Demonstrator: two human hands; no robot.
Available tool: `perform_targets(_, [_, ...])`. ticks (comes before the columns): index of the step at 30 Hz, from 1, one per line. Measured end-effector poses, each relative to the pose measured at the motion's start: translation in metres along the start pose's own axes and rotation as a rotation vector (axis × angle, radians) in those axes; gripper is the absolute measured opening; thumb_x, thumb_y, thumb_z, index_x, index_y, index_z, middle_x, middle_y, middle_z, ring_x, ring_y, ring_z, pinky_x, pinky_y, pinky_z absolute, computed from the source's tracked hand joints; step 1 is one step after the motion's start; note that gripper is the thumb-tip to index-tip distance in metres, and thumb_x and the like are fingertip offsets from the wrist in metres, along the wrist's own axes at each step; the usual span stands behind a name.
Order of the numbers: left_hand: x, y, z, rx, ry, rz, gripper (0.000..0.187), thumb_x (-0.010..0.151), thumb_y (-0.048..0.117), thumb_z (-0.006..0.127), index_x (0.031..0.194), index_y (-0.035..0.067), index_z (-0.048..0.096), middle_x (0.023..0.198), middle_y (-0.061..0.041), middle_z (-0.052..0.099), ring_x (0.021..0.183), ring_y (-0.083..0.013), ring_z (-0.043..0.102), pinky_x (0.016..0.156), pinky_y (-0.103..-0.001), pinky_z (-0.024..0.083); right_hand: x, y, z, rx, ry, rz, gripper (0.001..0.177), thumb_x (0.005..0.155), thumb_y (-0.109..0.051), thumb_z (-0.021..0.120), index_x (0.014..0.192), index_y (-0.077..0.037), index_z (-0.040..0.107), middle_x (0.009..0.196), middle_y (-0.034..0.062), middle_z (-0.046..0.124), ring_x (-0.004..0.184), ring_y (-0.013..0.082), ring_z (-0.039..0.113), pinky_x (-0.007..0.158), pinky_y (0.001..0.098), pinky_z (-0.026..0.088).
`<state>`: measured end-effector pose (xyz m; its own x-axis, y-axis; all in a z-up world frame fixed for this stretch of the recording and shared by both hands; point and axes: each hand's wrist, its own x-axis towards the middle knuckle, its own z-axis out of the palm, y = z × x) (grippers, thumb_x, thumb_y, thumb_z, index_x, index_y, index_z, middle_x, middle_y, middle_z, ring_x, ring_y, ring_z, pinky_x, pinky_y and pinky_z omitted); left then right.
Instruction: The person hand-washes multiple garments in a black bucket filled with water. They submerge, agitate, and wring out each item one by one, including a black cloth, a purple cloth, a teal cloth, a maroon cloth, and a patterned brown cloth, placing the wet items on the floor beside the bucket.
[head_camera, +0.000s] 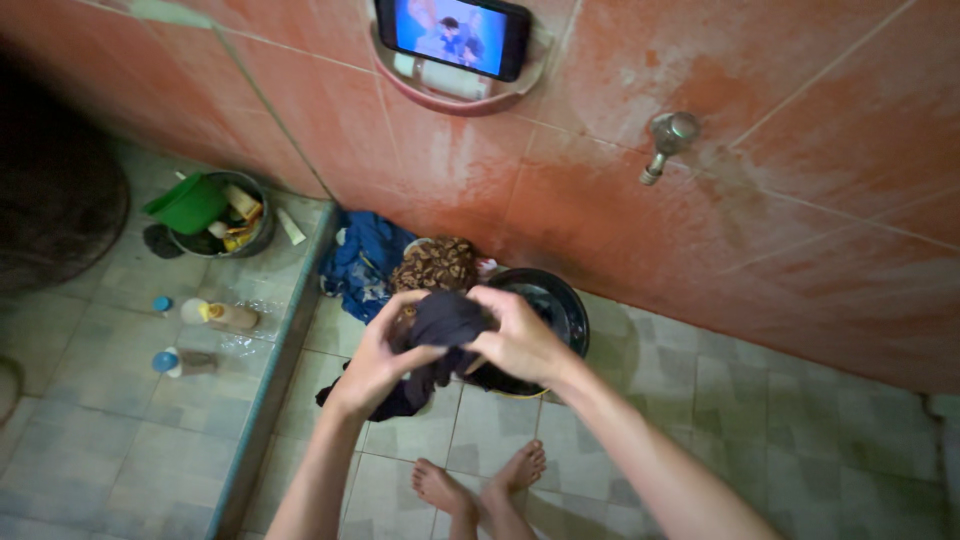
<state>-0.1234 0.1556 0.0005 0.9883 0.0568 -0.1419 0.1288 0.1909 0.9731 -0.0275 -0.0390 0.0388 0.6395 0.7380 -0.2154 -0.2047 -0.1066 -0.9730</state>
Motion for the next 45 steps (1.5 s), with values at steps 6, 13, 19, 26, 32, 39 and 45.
perform_targets(6, [-0.037, -0.034, -0.010, 0.133, -0.037, -0.007, 0.108, 0.046, 0.009, 0.100, 0.142, 0.005, 0.048, 0.135, -0.005, 0.061, 0.123, -0.0166, 0.055, 0.108, -0.035, 0.043, -0.007, -0.031, 0.017, 0.233, -0.211, -0.093, 0.022, 0.093, 0.003, 0.066, 0.114, 0.004, 0.061, 0.105, 0.0108, 0.070, 0.096, 0.0192, 0.070, 0.081, 0.0357, 0.063])
perform_targets(13, [-0.039, -0.064, -0.009, 0.040, 0.120, -0.202, 0.068, 0.059, 0.018, 0.094, 0.121, 0.003, 0.069, 0.112, -0.008, 0.075, 0.097, -0.0209, 0.068, 0.085, -0.041, 0.055, 0.009, -0.067, 0.026, 0.618, -0.225, -0.129, 0.036, 0.095, 0.009, 0.054, 0.130, 0.004, 0.054, 0.123, 0.0135, 0.064, 0.110, 0.0250, 0.068, 0.085, 0.0466, 0.065])
perform_targets(19, [-0.038, -0.064, -0.013, -0.658, 0.162, -0.283, 0.053, 0.089, 0.036, 0.068, 0.121, -0.004, 0.060, 0.099, -0.019, 0.073, 0.090, -0.0335, 0.073, 0.079, -0.047, 0.058, 0.039, -0.048, 0.035, 0.563, 0.091, -0.140, 0.045, 0.090, 0.011, 0.053, 0.131, -0.007, 0.053, 0.126, 0.0071, 0.064, 0.111, 0.0179, 0.067, 0.094, 0.0367, 0.062])
perform_targets(26, [-0.037, -0.075, 0.006, -1.140, 0.410, -0.198, 0.063, 0.087, 0.055, 0.056, 0.127, 0.007, 0.063, 0.109, -0.016, 0.074, 0.096, -0.0303, 0.071, 0.084, -0.046, 0.059, -0.022, 0.026, 0.051, -0.775, -0.117, -0.662, 0.057, 0.065, 0.005, 0.063, 0.119, -0.012, 0.056, 0.131, 0.0159, 0.065, 0.133, 0.0317, 0.055, 0.112, 0.0531, 0.039])
perform_targets(32, [-0.047, -0.087, -0.006, -1.061, 0.108, -0.593, 0.040, 0.084, 0.021, 0.069, 0.113, -0.004, 0.059, 0.089, -0.017, 0.067, 0.083, -0.0292, 0.068, 0.077, -0.047, 0.061, -0.035, 0.059, 0.020, -0.850, 0.117, -0.599, 0.069, 0.077, 0.003, 0.059, 0.142, -0.016, 0.051, 0.158, 0.0113, 0.045, 0.155, 0.0379, 0.037, 0.128, 0.0598, 0.028])
perform_targets(39, [-0.063, -0.038, -0.021, -0.821, -0.625, -0.734, 0.052, 0.081, 0.015, 0.077, 0.126, -0.002, 0.060, 0.081, -0.011, 0.060, 0.072, -0.0245, 0.061, 0.067, -0.036, 0.050, -0.024, 0.039, 0.027, -1.055, 0.249, -1.099, 0.051, 0.085, -0.026, 0.078, 0.129, -0.033, 0.052, 0.158, 0.0072, 0.037, 0.154, 0.0437, 0.027, 0.117, 0.0774, 0.017])
perform_targets(45, [-0.040, -0.021, -0.009, -0.374, -0.544, -0.898, 0.039, 0.077, 0.014, 0.083, 0.108, -0.005, 0.069, 0.084, -0.013, 0.070, 0.072, -0.0230, 0.067, 0.064, -0.035, 0.054, -0.021, 0.010, 0.024, -1.221, -0.064, -1.151, 0.012, 0.100, -0.018, 0.062, 0.108, -0.012, 0.055, 0.136, 0.0096, 0.069, 0.133, 0.0427, 0.063, 0.105, 0.0603, 0.055])
